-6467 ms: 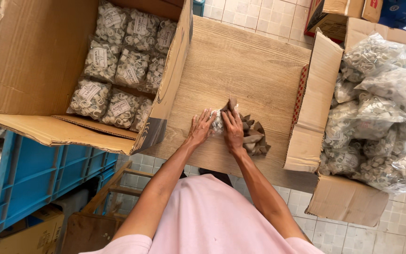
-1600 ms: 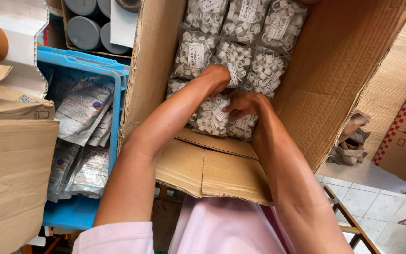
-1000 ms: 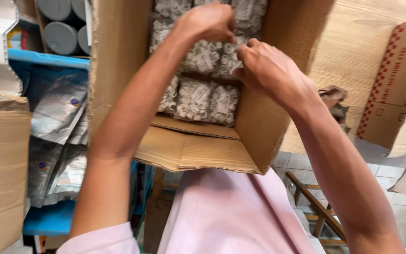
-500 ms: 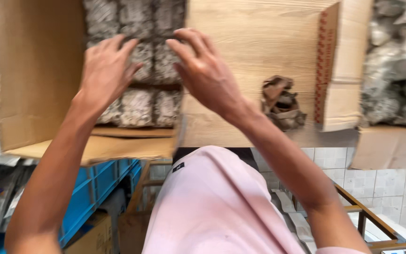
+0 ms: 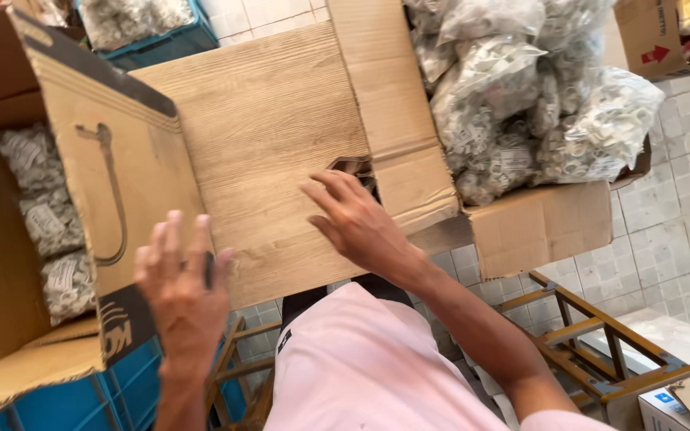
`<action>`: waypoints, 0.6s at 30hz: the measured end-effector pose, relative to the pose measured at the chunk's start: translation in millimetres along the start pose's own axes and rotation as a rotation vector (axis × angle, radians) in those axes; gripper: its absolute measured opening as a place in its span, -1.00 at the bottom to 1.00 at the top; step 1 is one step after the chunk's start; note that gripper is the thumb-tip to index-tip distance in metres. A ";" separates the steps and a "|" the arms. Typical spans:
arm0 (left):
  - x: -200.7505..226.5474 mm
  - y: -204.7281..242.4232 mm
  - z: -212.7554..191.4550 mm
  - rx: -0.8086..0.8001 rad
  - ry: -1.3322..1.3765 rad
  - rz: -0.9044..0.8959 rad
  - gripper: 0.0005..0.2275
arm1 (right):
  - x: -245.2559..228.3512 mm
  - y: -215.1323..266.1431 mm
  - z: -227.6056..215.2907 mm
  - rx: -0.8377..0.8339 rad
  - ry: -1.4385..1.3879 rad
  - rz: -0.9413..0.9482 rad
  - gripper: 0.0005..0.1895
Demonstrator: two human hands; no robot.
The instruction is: The person takes a small plastic bag containing parts from one cardboard box and places it into another cardboard box, repeating this for several bags.
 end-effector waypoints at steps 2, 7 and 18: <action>32.1 -10.1 26.2 -0.011 0.067 0.023 -0.55 | 29.9 29.4 -2.5 0.049 0.006 0.057 -0.56; 105.8 -27.6 87.8 -0.099 0.374 0.101 -0.57 | 63.6 87.7 -25.8 0.163 0.009 0.265 -0.58; 247.5 -99.9 158.2 0.018 0.381 0.537 -0.53 | 131.5 144.3 -54.5 0.409 -0.139 0.646 -0.58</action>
Point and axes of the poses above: each hand's wrist, its own y-axis away from the middle knuckle, its own z-axis out of the palm, x = y × z, the point moved 1 cm from there along -y, towards the middle knuckle, and after that the axes turned 1 degree about -z, right-handed, at the moved point
